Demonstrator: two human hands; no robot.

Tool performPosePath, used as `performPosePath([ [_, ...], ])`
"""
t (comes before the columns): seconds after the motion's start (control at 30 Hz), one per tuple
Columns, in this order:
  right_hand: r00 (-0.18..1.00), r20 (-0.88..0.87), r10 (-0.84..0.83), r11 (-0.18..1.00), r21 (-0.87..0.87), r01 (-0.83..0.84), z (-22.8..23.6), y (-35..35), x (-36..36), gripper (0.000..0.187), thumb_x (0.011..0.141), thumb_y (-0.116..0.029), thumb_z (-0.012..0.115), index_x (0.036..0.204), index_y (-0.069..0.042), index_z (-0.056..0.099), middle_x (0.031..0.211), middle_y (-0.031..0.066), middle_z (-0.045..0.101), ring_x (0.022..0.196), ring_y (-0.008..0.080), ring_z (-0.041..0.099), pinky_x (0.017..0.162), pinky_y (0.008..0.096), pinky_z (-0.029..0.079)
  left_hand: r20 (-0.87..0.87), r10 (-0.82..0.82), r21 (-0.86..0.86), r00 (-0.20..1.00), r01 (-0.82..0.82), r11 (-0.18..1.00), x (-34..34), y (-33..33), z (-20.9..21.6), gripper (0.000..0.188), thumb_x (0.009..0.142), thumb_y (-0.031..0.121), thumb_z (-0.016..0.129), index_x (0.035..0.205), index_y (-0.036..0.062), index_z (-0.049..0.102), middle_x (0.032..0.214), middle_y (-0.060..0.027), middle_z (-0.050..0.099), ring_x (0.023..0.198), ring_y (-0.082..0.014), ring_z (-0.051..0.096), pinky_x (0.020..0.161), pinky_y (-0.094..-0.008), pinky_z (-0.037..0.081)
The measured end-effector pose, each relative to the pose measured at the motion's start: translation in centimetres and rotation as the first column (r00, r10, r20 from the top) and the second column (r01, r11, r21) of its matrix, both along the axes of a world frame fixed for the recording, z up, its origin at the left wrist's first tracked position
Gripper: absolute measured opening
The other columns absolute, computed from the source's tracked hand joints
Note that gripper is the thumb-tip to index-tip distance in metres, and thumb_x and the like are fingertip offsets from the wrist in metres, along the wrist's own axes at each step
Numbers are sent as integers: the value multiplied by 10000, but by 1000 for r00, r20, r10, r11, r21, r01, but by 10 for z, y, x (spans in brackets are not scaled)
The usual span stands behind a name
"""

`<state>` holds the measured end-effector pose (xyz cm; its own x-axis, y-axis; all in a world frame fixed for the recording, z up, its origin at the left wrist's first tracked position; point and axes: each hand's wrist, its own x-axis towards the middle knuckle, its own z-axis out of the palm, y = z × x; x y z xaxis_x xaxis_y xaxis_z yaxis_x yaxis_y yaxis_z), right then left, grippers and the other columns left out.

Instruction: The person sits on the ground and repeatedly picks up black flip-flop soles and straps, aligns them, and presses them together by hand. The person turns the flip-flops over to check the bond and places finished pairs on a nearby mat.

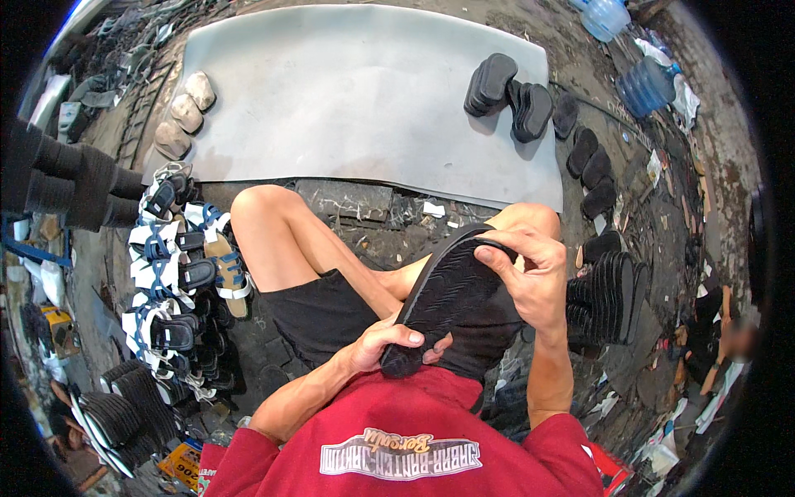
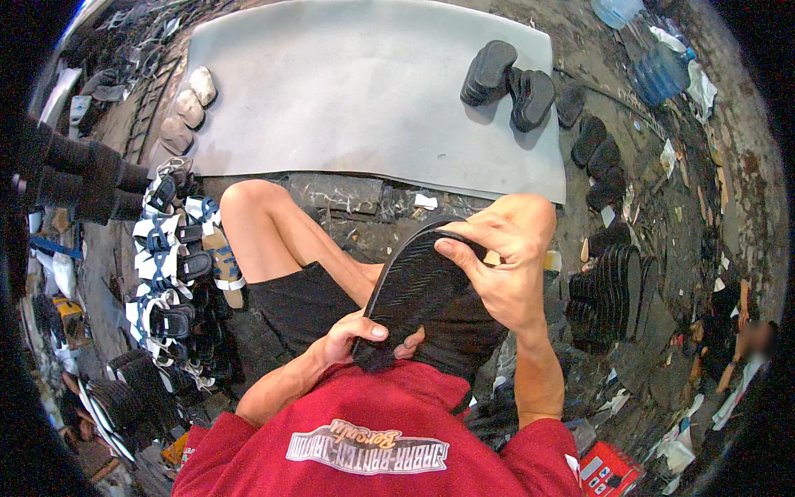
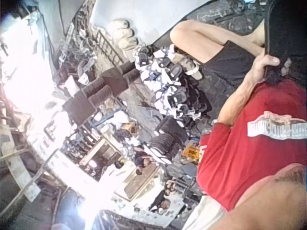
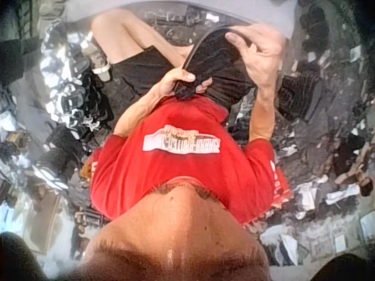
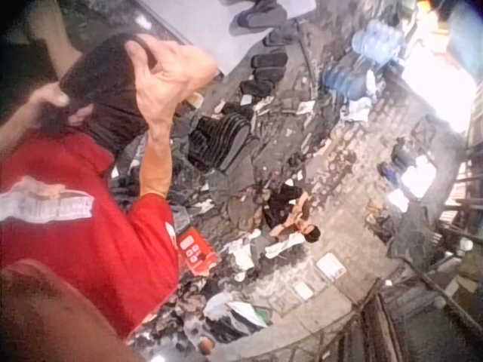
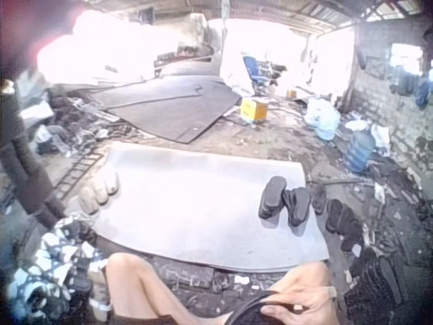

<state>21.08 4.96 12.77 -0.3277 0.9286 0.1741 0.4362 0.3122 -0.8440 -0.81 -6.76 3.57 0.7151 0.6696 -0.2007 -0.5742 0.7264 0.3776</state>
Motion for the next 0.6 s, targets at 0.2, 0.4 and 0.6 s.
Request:
performPosePath([
  [0.2, 992, -9, 130, 991, -26, -130, -34, -8, -7, 216, 870, -97, 871, 1074, -33, 836, 927, 106, 787, 853, 212, 733, 804, 329, 571, -200, 123, 235, 972, -75, 969, -7, 18, -16, 828, 841, 182, 816, 1561, 4, 447, 1334, -130, 673, 1184, -240, 677, 1041, -358, 536],
  [0.4, 984, 37, 173, 984, 23, -174, -32, -6, -13, 263, 862, -96, 871, 1112, -39, 812, 962, 108, 773, 905, 249, 742, 831, 373, 589, -307, 310, 371, 900, -186, 910, 8, 47, -22, 963, 869, 24, 843, 1674, 79, 317, 1374, -100, 662, 1237, -237, 669, 1079, -384, 558],
  [0.6, 1000, -25, 10, 989, -145, -13, -36, -23, -15, 295, 847, -84, 877, 1093, -10, 734, 1066, 139, 761, 1014, 270, 753, 894, 383, 593, -179, 251, 140, 951, -228, 964, -4, 29, -26, 1091, 916, 39, 812, 1749, 133, 113, 1610, -106, 492, 1472, -228, 492, 1235, -419, 412],
])
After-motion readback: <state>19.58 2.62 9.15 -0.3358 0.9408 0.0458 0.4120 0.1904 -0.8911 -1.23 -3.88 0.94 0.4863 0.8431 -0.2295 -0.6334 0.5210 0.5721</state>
